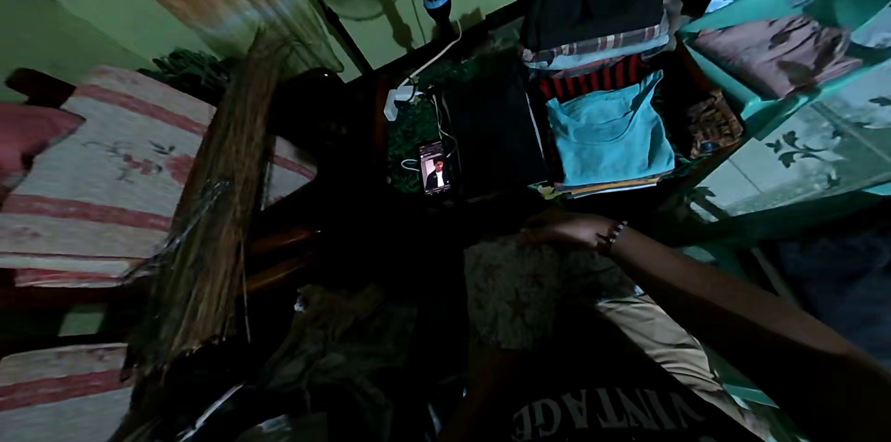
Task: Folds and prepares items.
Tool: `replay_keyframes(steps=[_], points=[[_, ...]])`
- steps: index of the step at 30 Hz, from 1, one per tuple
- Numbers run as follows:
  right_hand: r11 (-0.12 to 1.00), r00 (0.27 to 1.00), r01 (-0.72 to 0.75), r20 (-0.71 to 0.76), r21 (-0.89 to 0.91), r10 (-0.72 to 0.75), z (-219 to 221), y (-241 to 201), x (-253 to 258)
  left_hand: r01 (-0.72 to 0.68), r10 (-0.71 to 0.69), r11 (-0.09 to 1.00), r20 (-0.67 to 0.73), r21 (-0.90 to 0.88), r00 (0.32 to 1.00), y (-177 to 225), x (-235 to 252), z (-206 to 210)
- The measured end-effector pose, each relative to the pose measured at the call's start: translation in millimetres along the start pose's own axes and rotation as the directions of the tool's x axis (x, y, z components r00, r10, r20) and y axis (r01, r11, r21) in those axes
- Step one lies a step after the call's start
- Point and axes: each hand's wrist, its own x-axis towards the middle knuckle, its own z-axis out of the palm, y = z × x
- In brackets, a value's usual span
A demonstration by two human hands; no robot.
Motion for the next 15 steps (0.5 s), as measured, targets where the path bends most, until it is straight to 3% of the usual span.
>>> replay_keyframes(steps=[6, 11, 15], points=[[1.000, 0.999, -0.012, 0.046, 0.018, 0.011, 2.3, -5.2, -5.4, -0.021, -0.092, 0.917, -0.263, -0.397, 0.960, -9.3, -5.8, -0.9], [0.998, 0.999, -0.034, 0.033, 0.047, 0.032, 1.1, -1.4, -3.8, -0.010, -0.024, 0.968, -0.133, -0.251, 0.991, -9.5, -3.9, -2.1], [0.999, 0.999, -0.010, 0.048, 0.052, 0.008, -1.3, 0.4, -6.6, -0.061, -0.005, 0.950, -0.210, -0.306, 0.978, -2.3, -5.8, -0.2]])
